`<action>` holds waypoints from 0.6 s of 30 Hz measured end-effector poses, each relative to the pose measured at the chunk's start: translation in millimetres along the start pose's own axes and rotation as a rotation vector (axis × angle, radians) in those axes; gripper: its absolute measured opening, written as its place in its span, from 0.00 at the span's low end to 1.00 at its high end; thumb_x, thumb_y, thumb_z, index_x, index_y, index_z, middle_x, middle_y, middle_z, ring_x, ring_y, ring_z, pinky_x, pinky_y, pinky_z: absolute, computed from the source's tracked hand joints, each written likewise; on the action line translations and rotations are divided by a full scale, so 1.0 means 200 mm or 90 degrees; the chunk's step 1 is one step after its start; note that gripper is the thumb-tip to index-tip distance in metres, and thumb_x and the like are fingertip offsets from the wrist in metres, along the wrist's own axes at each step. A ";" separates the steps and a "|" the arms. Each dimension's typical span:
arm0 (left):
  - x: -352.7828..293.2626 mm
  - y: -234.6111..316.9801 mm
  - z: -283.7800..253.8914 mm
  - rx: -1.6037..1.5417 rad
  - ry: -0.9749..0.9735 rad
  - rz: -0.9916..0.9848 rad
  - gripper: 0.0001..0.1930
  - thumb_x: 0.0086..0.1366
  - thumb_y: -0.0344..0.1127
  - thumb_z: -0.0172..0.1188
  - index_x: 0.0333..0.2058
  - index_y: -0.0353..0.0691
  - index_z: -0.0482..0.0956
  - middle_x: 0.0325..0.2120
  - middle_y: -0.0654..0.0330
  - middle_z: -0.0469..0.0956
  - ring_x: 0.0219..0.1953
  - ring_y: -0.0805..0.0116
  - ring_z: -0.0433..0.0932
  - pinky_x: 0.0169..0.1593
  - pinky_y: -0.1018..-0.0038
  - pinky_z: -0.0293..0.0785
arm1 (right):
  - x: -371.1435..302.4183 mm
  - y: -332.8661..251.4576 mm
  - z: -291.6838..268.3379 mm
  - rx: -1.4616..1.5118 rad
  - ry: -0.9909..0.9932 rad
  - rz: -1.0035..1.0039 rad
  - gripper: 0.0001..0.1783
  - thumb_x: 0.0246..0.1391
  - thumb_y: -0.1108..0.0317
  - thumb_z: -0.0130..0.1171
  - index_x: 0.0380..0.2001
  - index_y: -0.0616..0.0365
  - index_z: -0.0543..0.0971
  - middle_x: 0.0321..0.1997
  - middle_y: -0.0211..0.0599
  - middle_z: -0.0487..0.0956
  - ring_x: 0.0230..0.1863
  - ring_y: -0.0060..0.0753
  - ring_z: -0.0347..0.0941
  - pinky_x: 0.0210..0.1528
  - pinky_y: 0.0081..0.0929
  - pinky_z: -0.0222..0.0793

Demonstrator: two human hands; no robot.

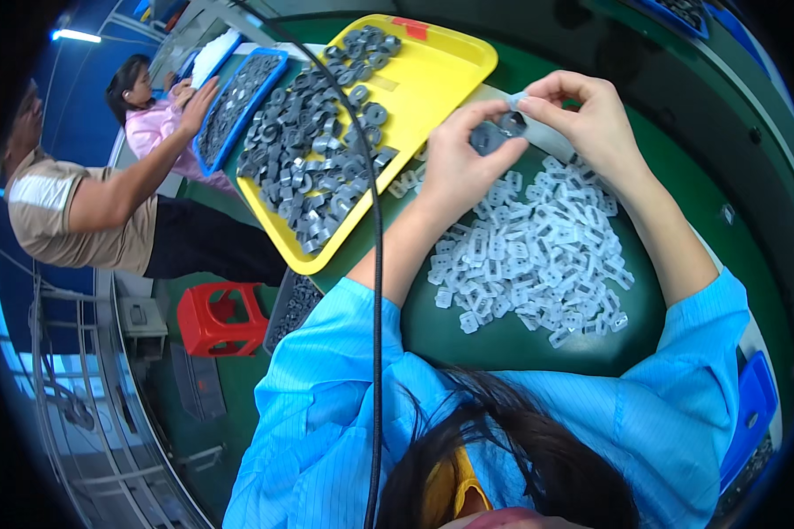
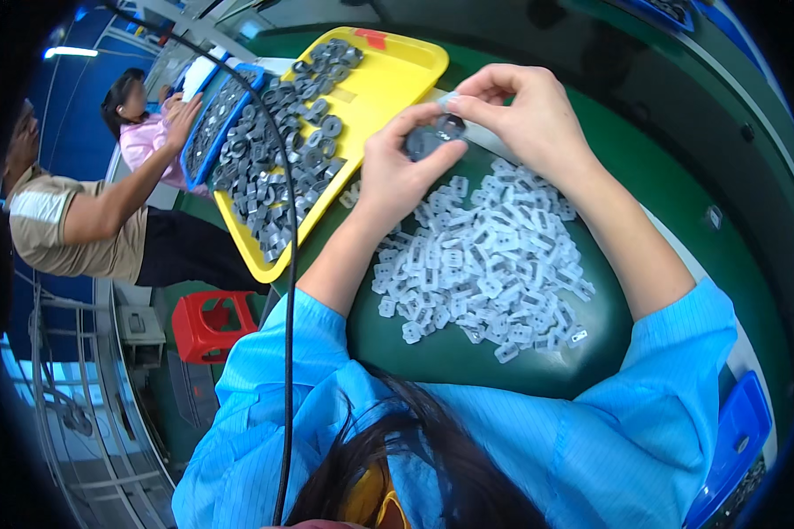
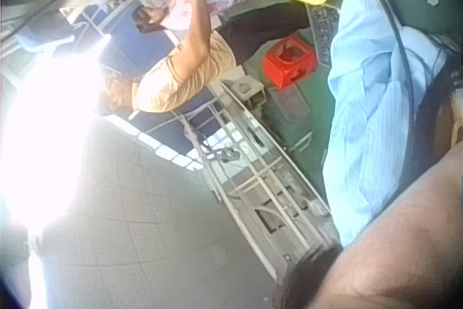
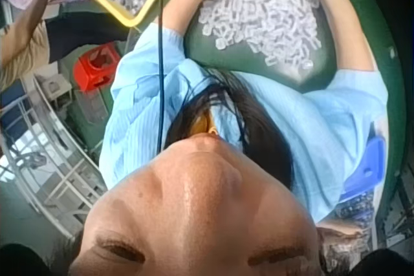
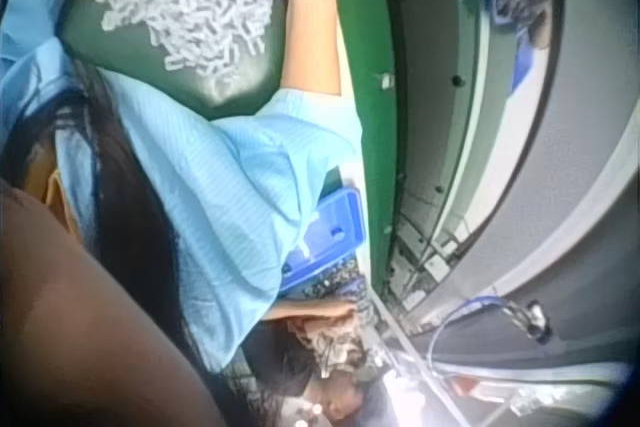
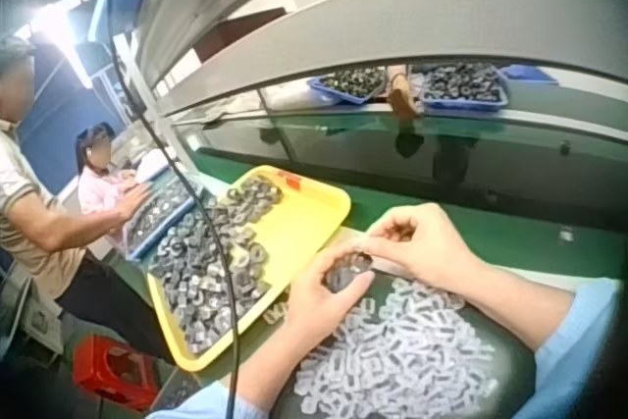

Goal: The person assembles grey plastic housing components by hand, inserting white plastic pieces into them.

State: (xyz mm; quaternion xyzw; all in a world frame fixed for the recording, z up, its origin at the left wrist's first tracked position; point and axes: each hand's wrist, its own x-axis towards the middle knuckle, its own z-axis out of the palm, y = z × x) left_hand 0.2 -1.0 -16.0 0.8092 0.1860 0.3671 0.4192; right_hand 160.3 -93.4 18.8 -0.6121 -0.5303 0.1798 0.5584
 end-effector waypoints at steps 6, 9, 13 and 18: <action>0.00 0.00 -0.01 0.000 0.046 0.034 0.21 0.53 0.29 0.69 0.47 0.31 0.77 0.35 0.63 0.77 0.37 0.78 0.75 0.42 0.81 0.73 | -0.03 -0.04 0.02 -0.085 -0.025 0.029 0.11 0.46 0.65 0.67 0.27 0.63 0.82 0.21 0.32 0.79 0.22 0.20 0.70 0.29 0.21 0.67; 0.00 0.00 0.00 0.033 0.033 0.037 0.22 0.54 0.28 0.69 0.48 0.31 0.76 0.35 0.62 0.78 0.38 0.78 0.75 0.43 0.80 0.73 | -0.04 -0.04 0.03 -0.077 -0.040 0.020 0.10 0.45 0.67 0.67 0.27 0.63 0.82 0.21 0.33 0.79 0.24 0.20 0.72 0.31 0.21 0.68; -0.01 0.02 0.00 0.120 0.025 0.130 0.21 0.54 0.28 0.69 0.46 0.31 0.77 0.34 0.62 0.78 0.37 0.78 0.75 0.42 0.81 0.73 | 0.00 -0.03 -0.03 0.037 -0.169 0.060 0.10 0.45 0.66 0.67 0.27 0.63 0.82 0.22 0.33 0.80 0.26 0.19 0.74 0.33 0.21 0.69; 0.00 0.03 0.00 0.093 0.059 0.114 0.18 0.52 0.27 0.70 0.42 0.32 0.78 0.34 0.61 0.78 0.36 0.76 0.76 0.42 0.80 0.73 | -0.02 -0.01 0.01 -0.051 -0.105 0.046 0.11 0.45 0.66 0.68 0.30 0.63 0.82 0.25 0.32 0.80 0.28 0.19 0.74 0.35 0.19 0.69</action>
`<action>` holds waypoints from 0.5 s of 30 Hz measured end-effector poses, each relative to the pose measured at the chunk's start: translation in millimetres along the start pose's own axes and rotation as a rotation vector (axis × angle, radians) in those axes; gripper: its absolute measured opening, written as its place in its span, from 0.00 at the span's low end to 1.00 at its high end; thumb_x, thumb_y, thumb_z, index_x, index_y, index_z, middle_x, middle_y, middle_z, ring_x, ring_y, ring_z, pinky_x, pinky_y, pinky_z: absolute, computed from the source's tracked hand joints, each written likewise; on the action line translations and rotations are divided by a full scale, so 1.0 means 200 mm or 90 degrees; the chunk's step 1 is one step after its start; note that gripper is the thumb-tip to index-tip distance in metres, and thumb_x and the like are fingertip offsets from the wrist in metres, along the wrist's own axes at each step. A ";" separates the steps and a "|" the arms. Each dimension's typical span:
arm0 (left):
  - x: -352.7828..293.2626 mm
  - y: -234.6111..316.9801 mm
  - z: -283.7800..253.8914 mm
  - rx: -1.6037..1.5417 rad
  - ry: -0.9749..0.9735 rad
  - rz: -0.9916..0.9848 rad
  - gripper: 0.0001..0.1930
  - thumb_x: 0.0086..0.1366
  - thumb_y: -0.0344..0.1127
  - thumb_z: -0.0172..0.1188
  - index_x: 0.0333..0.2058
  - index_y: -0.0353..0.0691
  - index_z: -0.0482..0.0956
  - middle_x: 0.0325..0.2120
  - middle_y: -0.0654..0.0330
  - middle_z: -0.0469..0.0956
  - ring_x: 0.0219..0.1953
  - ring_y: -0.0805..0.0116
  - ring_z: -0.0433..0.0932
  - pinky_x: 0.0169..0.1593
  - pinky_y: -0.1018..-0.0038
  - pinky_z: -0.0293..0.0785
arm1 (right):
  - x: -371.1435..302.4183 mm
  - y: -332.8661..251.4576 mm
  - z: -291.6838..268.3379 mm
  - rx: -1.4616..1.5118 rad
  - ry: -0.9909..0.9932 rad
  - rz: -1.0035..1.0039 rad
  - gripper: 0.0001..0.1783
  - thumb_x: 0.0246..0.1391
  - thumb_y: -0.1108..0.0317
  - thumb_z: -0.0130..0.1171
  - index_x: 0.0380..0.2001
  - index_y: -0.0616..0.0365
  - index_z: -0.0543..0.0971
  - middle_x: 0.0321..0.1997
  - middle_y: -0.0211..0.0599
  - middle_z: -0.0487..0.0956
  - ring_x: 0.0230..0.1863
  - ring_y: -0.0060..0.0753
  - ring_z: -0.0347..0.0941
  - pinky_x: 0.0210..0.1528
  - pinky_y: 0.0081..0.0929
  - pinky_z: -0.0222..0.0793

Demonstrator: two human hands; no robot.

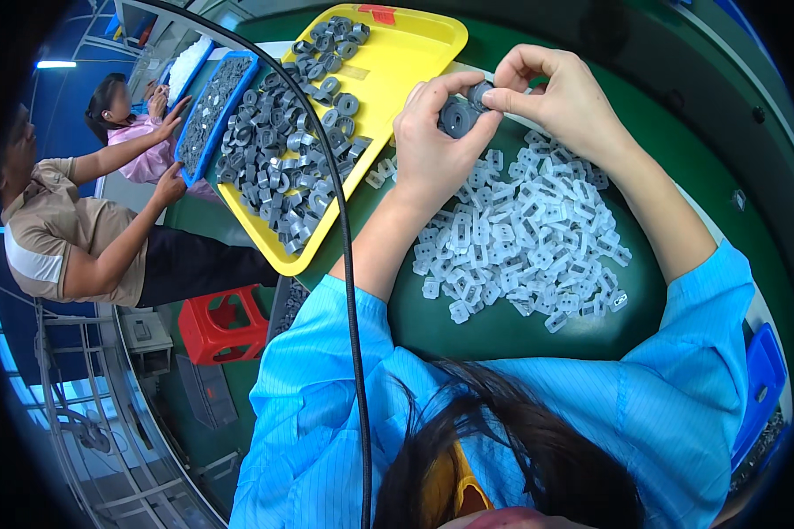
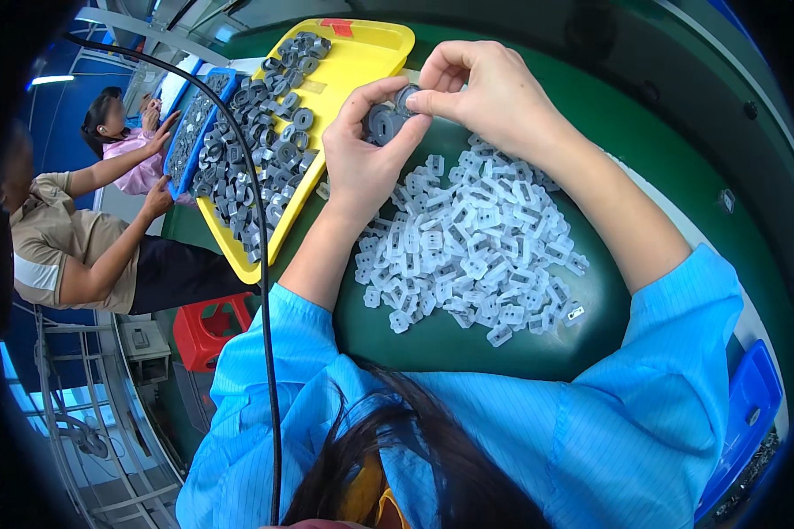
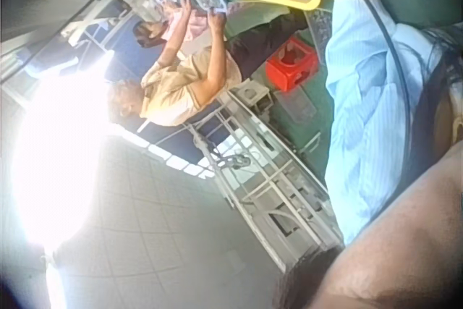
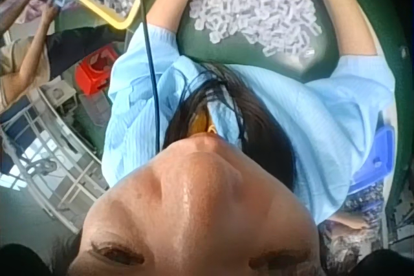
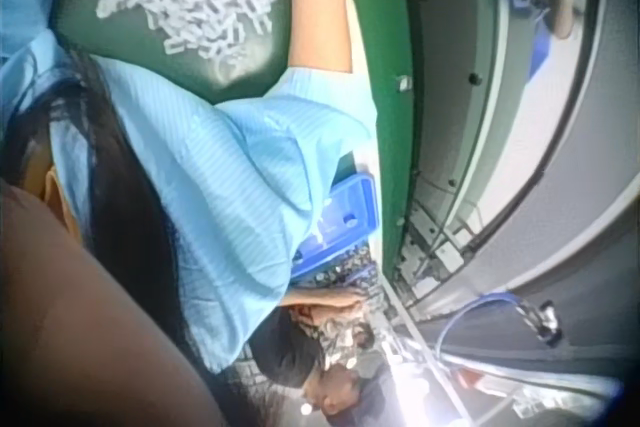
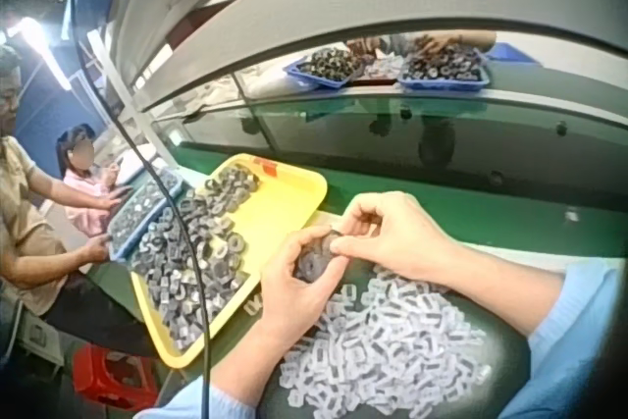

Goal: The person assembles grey plastic housing components by hand, inserting white plastic pieces into them.

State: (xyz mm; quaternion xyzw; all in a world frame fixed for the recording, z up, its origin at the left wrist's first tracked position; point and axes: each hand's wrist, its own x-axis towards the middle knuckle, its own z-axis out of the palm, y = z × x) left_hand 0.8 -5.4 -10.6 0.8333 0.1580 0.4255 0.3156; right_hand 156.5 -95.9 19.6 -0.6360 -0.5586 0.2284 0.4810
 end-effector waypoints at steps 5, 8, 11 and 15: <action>0.01 0.00 0.00 0.054 -0.002 0.146 0.19 0.49 0.26 0.70 0.42 0.36 0.80 0.33 0.59 0.77 0.37 0.69 0.77 0.42 0.75 0.73 | 0.01 0.02 -0.02 0.260 -0.085 0.071 0.09 0.47 0.67 0.66 0.31 0.60 0.81 0.28 0.26 0.80 0.29 0.14 0.73 0.33 0.15 0.66; 0.01 0.05 -0.02 0.059 0.009 0.131 0.19 0.47 0.26 0.71 0.41 0.39 0.82 0.34 0.58 0.78 0.37 0.65 0.77 0.42 0.74 0.73 | 0.01 0.05 -0.02 0.220 -0.097 0.070 0.06 0.49 0.67 0.64 0.28 0.57 0.80 0.26 0.25 0.79 0.28 0.13 0.72 0.32 0.13 0.65; 0.05 -0.02 -0.07 0.079 -0.098 0.173 0.20 0.47 0.28 0.71 0.42 0.41 0.83 0.34 0.61 0.77 0.38 0.67 0.77 0.41 0.75 0.72 | 0.01 0.04 -0.06 0.262 -0.157 0.142 0.07 0.48 0.66 0.65 0.28 0.58 0.80 0.26 0.26 0.79 0.28 0.15 0.74 0.33 0.13 0.70; 0.05 -0.06 -0.09 0.008 -0.193 0.125 0.20 0.47 0.29 0.72 0.43 0.41 0.82 0.34 0.61 0.77 0.38 0.67 0.77 0.43 0.75 0.72 | 0.01 0.03 -0.08 0.257 -0.215 0.154 0.08 0.46 0.72 0.65 0.32 0.60 0.80 0.27 0.28 0.79 0.29 0.18 0.75 0.35 0.15 0.72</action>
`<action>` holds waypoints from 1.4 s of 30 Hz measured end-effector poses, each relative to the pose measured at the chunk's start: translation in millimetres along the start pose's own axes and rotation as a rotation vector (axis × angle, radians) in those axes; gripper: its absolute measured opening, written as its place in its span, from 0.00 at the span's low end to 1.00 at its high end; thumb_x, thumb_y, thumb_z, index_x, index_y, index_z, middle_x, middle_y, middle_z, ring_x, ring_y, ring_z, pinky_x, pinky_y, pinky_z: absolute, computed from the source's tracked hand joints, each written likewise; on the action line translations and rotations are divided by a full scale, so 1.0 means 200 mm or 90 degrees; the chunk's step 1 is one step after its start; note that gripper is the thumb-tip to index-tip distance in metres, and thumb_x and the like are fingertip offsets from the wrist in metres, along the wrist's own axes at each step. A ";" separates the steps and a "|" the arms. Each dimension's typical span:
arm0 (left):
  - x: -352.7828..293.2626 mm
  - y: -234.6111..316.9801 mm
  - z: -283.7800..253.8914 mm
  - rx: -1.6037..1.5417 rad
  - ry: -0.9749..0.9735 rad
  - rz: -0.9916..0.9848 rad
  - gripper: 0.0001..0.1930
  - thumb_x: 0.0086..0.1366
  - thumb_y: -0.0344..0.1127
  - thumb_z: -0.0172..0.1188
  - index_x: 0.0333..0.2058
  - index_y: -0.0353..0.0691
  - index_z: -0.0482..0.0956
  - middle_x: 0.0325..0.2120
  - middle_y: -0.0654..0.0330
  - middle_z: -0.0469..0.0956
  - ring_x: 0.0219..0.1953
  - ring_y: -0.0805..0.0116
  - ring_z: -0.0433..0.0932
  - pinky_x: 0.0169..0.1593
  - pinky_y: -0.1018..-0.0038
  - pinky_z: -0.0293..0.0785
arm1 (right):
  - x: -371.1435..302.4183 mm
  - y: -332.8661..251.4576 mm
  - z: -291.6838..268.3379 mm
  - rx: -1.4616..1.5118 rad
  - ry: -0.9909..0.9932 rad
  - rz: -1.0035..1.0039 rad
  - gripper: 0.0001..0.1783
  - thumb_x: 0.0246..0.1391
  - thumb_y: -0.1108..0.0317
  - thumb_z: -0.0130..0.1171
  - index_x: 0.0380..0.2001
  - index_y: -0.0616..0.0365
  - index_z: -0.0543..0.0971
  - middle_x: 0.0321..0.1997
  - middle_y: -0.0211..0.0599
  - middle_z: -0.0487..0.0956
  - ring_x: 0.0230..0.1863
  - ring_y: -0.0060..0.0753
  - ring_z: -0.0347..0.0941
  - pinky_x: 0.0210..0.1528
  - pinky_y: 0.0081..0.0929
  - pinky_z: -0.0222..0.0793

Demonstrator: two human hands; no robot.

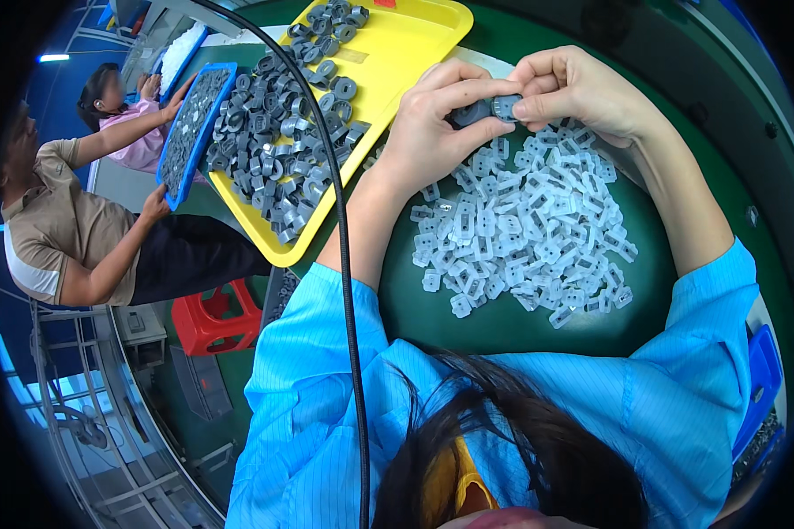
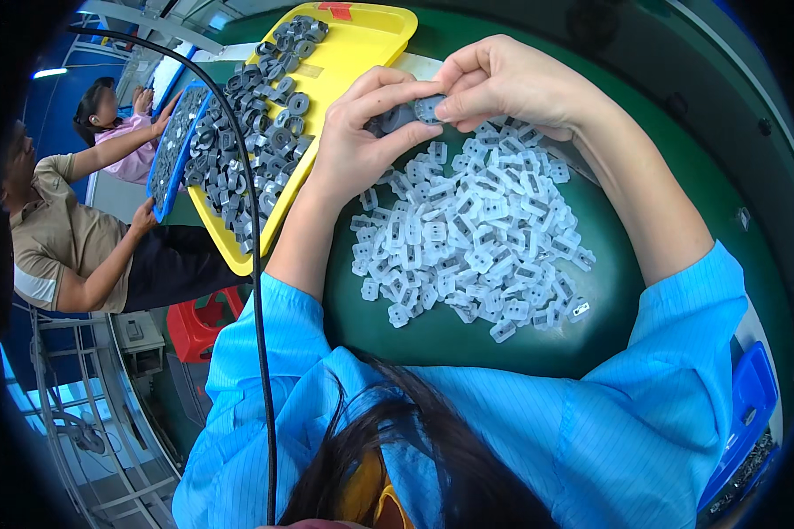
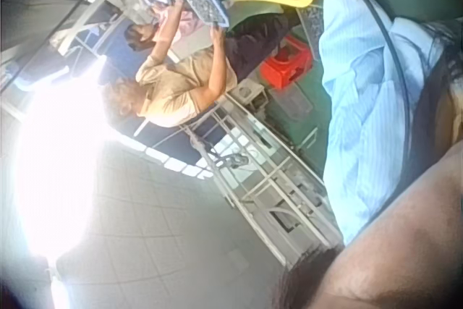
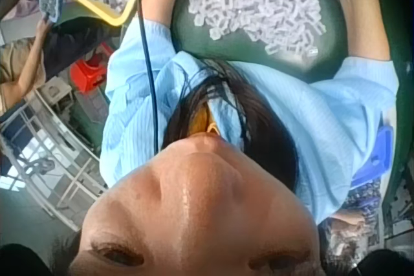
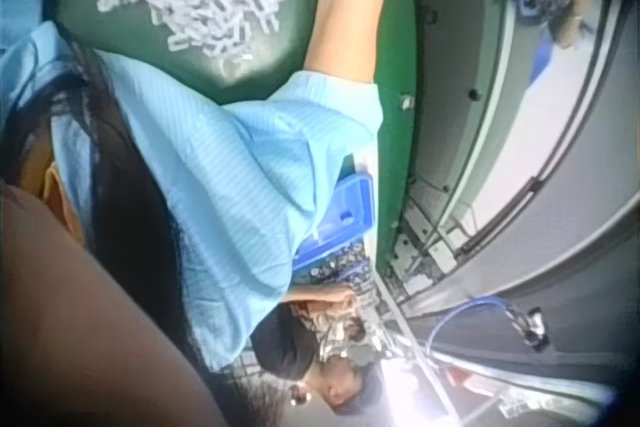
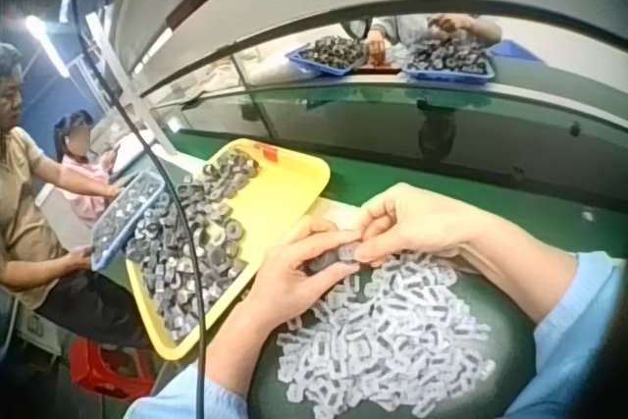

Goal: The person assembles grey plastic housing components by hand, inserting white plastic pieces into them.

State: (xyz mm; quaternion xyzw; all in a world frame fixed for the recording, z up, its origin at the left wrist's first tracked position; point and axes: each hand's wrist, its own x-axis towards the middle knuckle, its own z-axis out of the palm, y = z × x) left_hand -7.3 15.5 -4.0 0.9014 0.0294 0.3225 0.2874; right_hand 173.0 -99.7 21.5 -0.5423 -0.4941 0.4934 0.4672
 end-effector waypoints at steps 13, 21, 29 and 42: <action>0.00 0.05 0.09 -0.132 0.076 -0.192 0.18 0.64 0.34 0.61 0.50 0.34 0.72 0.32 0.63 0.79 0.31 0.82 0.73 0.36 0.85 0.69 | 0.06 0.08 0.00 0.135 0.106 -0.060 0.13 0.47 0.70 0.59 0.38 0.60 0.77 0.30 0.25 0.75 0.30 0.13 0.69 0.33 0.14 0.65; 0.01 0.04 0.00 -0.572 0.073 -0.485 0.17 0.64 0.33 0.59 0.50 0.34 0.72 0.31 0.64 0.79 0.37 0.79 0.76 0.43 0.84 0.68 | 0.12 0.37 -0.48 -0.254 0.375 -0.023 0.14 0.52 0.64 0.58 0.42 0.58 0.75 0.32 0.24 0.74 0.33 0.17 0.69 0.41 0.18 0.65; -0.02 0.07 0.02 -0.069 0.015 -0.312 0.12 0.61 0.35 0.63 0.41 0.36 0.80 0.30 0.66 0.79 0.34 0.82 0.75 0.40 0.84 0.69 | 0.09 0.30 -0.39 -0.643 0.486 -0.102 0.20 0.51 0.63 0.59 0.48 0.58 0.76 0.45 0.40 0.80 0.47 0.39 0.76 0.51 0.30 0.69; -0.05 0.04 0.06 0.157 -0.032 -0.197 0.19 0.50 0.39 0.72 0.38 0.35 0.80 0.33 0.56 0.79 0.37 0.64 0.78 0.43 0.71 0.73 | -0.06 0.00 -0.05 -0.571 0.134 -0.011 0.16 0.44 0.64 0.66 0.20 0.70 0.77 0.15 0.40 0.74 0.20 0.28 0.72 0.26 0.28 0.68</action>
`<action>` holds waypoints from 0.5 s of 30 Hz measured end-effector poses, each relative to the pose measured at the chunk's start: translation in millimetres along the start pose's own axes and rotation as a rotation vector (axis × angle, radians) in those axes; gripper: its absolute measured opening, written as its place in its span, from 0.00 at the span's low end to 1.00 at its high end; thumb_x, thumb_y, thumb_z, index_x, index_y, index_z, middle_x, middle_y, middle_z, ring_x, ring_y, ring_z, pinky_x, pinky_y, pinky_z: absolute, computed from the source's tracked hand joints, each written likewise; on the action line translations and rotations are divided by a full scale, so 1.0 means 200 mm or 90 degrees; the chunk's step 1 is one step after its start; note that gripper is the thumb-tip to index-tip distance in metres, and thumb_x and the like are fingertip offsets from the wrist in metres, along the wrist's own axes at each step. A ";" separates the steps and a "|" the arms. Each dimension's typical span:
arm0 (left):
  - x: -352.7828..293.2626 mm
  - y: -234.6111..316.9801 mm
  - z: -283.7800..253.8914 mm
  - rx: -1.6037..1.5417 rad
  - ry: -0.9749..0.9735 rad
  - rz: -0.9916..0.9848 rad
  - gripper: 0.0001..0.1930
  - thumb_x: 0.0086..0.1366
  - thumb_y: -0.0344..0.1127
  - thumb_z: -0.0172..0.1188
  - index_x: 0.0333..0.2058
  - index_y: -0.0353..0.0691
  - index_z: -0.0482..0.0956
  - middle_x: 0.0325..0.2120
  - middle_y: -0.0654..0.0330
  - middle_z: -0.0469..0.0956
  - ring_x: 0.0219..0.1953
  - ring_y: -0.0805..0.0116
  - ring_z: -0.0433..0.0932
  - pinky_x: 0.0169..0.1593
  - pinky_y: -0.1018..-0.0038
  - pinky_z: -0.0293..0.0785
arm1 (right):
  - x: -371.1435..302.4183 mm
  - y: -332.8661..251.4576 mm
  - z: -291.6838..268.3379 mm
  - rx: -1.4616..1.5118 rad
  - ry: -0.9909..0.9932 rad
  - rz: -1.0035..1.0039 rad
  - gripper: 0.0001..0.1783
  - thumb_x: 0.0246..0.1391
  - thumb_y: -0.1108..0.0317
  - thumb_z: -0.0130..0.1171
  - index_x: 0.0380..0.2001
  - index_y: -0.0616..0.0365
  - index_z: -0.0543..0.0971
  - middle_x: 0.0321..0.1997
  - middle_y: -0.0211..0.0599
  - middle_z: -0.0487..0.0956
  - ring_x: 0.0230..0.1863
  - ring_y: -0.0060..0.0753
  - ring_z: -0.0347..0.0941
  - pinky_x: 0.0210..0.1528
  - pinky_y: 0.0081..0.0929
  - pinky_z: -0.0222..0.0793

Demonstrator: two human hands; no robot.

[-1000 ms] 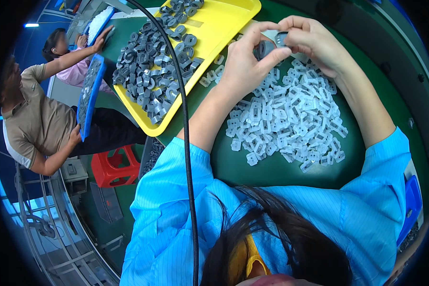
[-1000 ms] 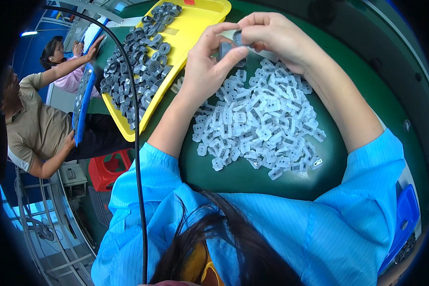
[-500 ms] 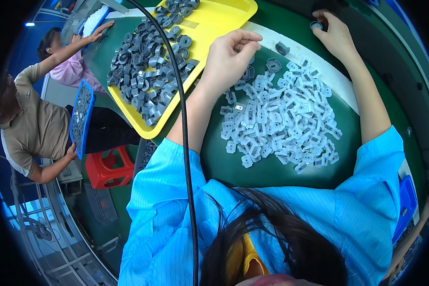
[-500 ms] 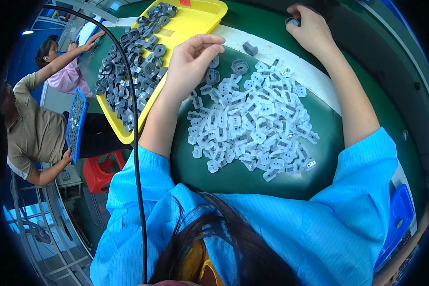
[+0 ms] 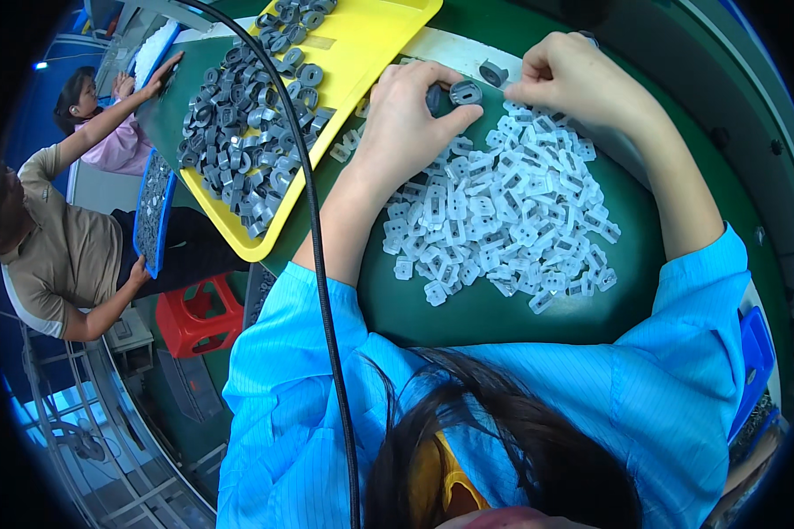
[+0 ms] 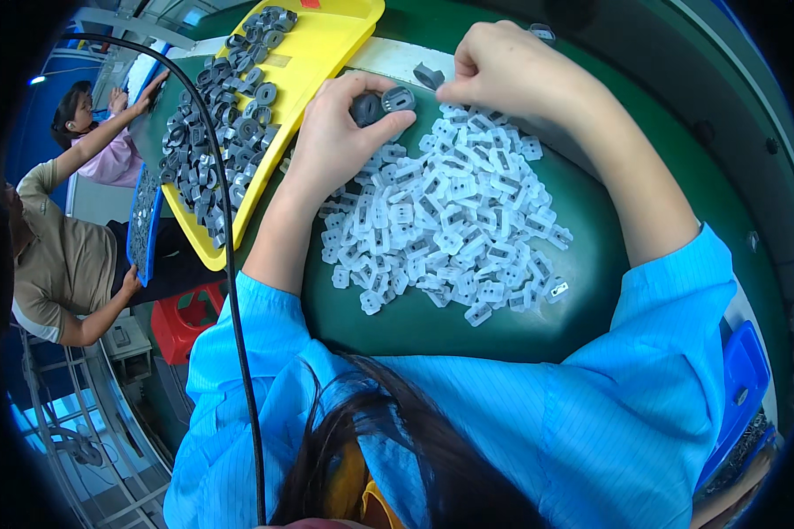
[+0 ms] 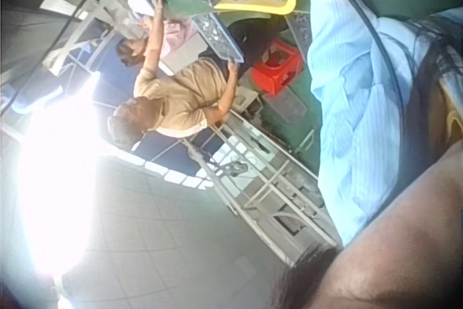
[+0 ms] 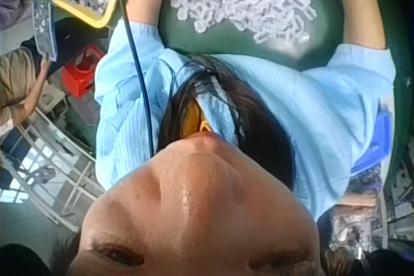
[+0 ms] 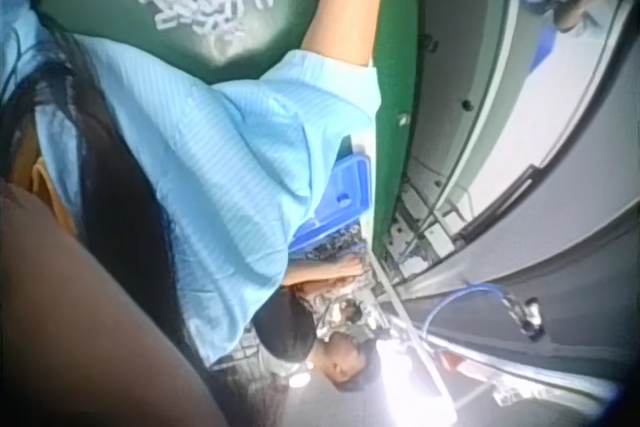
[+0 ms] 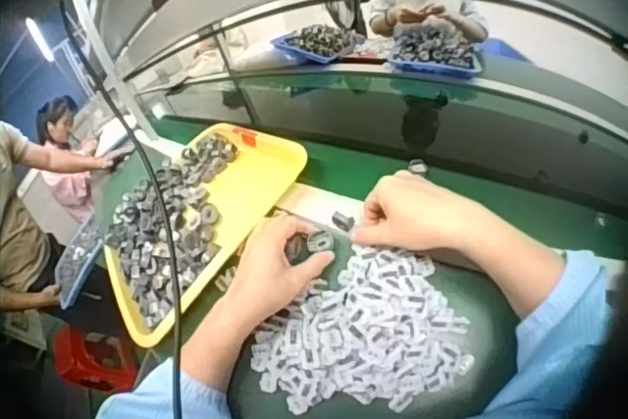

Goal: The person assembles grey plastic housing components by hand, inserting white plastic pieces into them.

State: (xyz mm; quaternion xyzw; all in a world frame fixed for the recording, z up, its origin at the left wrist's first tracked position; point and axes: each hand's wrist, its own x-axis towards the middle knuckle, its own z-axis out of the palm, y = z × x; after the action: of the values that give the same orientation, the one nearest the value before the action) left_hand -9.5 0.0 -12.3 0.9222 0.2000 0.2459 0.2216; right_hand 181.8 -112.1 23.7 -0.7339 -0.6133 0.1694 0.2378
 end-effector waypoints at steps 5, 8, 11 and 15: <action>-0.01 -0.02 0.02 -0.088 0.047 -0.018 0.19 0.51 0.36 0.71 0.40 0.34 0.77 0.30 0.57 0.81 0.32 0.70 0.79 0.38 0.75 0.74 | -0.07 -0.13 0.07 -0.166 0.047 -0.056 0.10 0.42 0.68 0.67 0.22 0.65 0.78 0.21 0.44 0.77 0.27 0.42 0.75 0.32 0.33 0.70; 0.01 -0.03 0.02 -0.112 0.062 -0.025 0.18 0.52 0.34 0.70 0.40 0.34 0.77 0.29 0.59 0.81 0.30 0.74 0.77 0.36 0.77 0.74 | -0.07 -0.12 0.17 -0.041 0.115 -0.173 0.07 0.45 0.71 0.62 0.28 0.64 0.81 0.26 0.48 0.79 0.32 0.49 0.78 0.38 0.39 0.73; 0.01 -0.03 0.00 -0.141 0.074 -0.068 0.18 0.52 0.33 0.70 0.40 0.35 0.77 0.28 0.60 0.81 0.29 0.77 0.76 0.35 0.79 0.74 | -0.06 -0.14 0.13 0.040 0.050 -0.078 0.07 0.46 0.72 0.61 0.30 0.63 0.81 0.29 0.47 0.80 0.35 0.48 0.77 0.41 0.38 0.72; 0.01 -0.03 0.00 -0.097 0.091 -0.032 0.19 0.51 0.33 0.71 0.40 0.33 0.76 0.25 0.61 0.79 0.28 0.77 0.76 0.35 0.79 0.74 | -0.08 -0.10 0.20 -0.152 0.186 -0.172 0.08 0.46 0.69 0.63 0.29 0.61 0.81 0.28 0.45 0.80 0.34 0.48 0.77 0.40 0.39 0.72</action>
State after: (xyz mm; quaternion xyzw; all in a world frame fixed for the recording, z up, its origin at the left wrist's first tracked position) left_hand -9.4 5.5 -15.0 0.8775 0.2193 0.3199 0.2821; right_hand 140.8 -118.5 1.0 -0.6846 -0.6809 -0.0458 0.2560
